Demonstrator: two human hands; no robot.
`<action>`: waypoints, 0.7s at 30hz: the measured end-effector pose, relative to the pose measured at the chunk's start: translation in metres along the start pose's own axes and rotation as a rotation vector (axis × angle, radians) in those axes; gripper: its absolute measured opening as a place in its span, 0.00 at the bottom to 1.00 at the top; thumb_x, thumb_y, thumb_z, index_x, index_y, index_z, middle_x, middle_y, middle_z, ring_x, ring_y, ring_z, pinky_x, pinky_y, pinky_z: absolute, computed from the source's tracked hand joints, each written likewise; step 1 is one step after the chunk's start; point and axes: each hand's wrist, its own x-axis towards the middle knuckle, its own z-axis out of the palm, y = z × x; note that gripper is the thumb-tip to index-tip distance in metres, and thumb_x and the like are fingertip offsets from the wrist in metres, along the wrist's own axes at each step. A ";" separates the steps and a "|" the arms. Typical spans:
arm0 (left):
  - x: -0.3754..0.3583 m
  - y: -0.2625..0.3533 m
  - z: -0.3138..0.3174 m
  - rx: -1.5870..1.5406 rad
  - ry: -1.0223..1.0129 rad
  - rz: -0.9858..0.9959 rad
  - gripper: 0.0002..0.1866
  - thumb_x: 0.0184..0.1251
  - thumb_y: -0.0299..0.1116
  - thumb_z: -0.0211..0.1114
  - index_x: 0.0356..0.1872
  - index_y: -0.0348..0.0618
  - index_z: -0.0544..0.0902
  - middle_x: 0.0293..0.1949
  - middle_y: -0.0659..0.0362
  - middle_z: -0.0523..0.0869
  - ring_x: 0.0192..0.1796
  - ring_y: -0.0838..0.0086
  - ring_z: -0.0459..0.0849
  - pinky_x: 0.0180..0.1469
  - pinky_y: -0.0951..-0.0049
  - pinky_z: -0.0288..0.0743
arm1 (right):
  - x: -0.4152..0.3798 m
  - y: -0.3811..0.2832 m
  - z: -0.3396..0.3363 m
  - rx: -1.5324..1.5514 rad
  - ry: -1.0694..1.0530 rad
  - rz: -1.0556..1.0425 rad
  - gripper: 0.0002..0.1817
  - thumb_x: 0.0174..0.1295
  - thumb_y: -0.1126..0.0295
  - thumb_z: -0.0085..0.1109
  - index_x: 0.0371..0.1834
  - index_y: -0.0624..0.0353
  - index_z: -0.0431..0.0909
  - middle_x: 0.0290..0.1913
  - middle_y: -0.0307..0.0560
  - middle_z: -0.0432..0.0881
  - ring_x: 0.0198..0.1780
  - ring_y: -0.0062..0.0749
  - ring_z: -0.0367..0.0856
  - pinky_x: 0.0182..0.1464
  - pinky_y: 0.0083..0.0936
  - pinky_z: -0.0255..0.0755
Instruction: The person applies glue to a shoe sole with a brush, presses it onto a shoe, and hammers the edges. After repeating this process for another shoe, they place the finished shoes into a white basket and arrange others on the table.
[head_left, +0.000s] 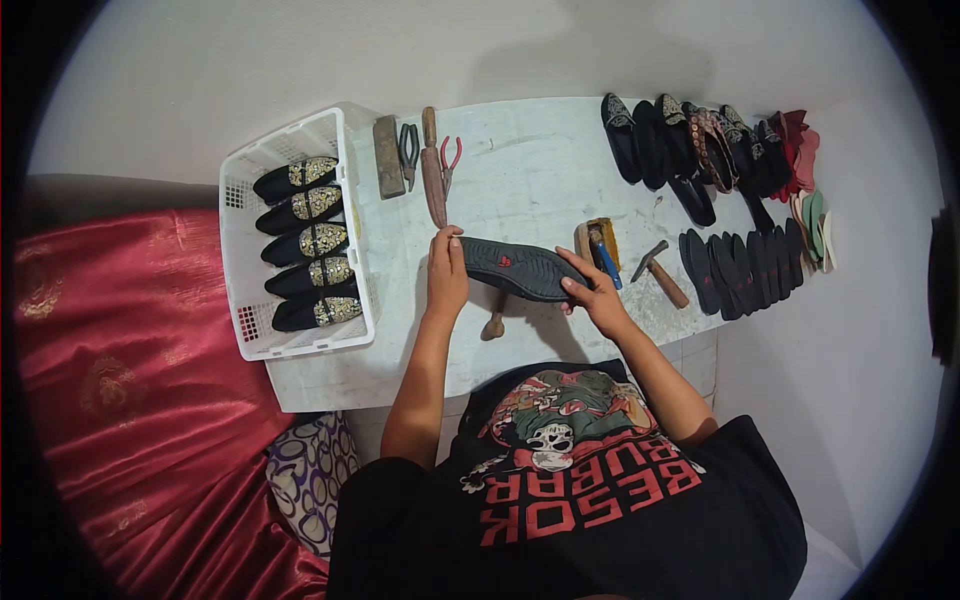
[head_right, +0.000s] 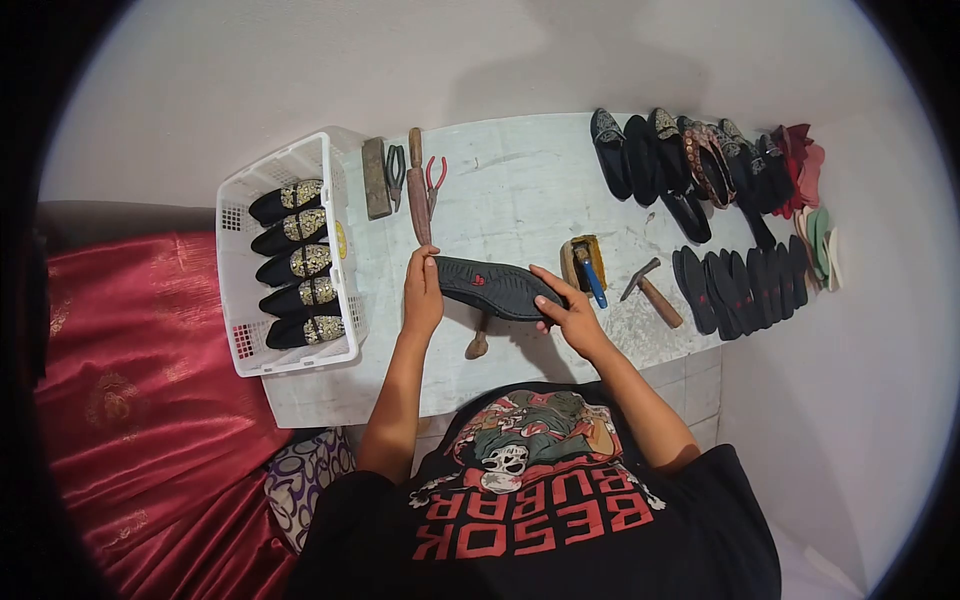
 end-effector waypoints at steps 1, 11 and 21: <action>0.001 0.014 0.000 0.021 0.008 0.030 0.17 0.89 0.36 0.46 0.59 0.40 0.81 0.53 0.46 0.84 0.54 0.54 0.84 0.61 0.60 0.75 | -0.003 0.003 -0.004 0.028 0.023 -0.009 0.28 0.77 0.72 0.61 0.80 0.54 0.72 0.57 0.43 0.85 0.38 0.21 0.82 0.39 0.21 0.81; -0.015 0.133 0.019 0.056 -0.187 0.029 0.14 0.86 0.34 0.54 0.58 0.40 0.84 0.50 0.48 0.81 0.49 0.55 0.85 0.55 0.61 0.78 | -0.046 0.024 -0.079 0.264 0.055 -0.113 0.30 0.76 0.72 0.60 0.80 0.62 0.68 0.63 0.48 0.82 0.46 0.26 0.85 0.41 0.27 0.83; -0.055 0.193 0.093 -0.007 -0.283 0.055 0.15 0.85 0.36 0.56 0.58 0.40 0.86 0.47 0.50 0.83 0.50 0.61 0.83 0.55 0.66 0.75 | -0.111 -0.001 -0.175 0.200 0.117 -0.156 0.31 0.72 0.73 0.62 0.79 0.63 0.70 0.68 0.52 0.80 0.48 0.29 0.88 0.35 0.25 0.84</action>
